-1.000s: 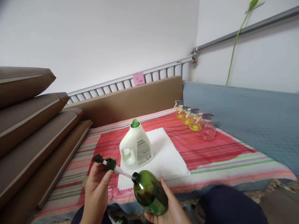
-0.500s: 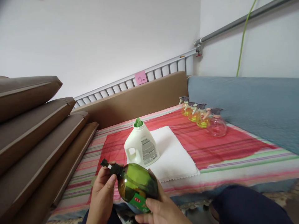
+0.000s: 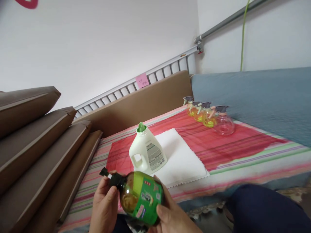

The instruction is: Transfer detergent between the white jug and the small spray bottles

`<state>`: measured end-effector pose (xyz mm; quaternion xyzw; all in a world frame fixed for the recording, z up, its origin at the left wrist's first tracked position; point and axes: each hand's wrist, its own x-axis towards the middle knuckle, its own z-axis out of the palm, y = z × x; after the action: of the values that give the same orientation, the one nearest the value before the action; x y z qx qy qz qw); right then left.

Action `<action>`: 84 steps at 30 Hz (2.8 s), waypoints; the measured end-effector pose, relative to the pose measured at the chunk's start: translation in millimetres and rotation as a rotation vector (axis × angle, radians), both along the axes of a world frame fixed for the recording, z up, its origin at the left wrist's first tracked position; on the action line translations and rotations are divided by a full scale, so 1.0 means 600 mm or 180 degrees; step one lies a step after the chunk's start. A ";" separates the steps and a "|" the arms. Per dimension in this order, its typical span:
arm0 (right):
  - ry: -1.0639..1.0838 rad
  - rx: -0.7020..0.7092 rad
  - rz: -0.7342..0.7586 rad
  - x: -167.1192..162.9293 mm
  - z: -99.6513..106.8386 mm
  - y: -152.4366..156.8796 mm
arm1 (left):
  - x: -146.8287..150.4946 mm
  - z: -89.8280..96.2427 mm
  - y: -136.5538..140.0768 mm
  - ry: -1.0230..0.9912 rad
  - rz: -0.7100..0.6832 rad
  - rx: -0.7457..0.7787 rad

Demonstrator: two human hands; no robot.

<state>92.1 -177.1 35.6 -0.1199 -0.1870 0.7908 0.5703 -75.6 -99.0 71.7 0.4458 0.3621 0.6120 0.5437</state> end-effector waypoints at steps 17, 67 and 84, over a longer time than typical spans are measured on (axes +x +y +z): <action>-0.0043 0.0001 0.0195 -0.020 -0.020 -0.002 | -0.002 0.003 -0.005 -0.0216 0.0409 -0.0216; 0.0190 -0.0130 0.0516 -0.031 -0.026 0.005 | 0.012 0.007 -0.024 -0.0554 -0.0168 -0.0300; 0.0397 -0.0041 0.0777 -0.023 -0.017 0.010 | 0.023 0.015 -0.024 -0.0670 -0.0003 -0.0527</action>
<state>78.2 -171.3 25.3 -0.0506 -0.1593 0.8614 0.4796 -61.7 -113.6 80.7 0.3329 0.3521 0.6231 0.6139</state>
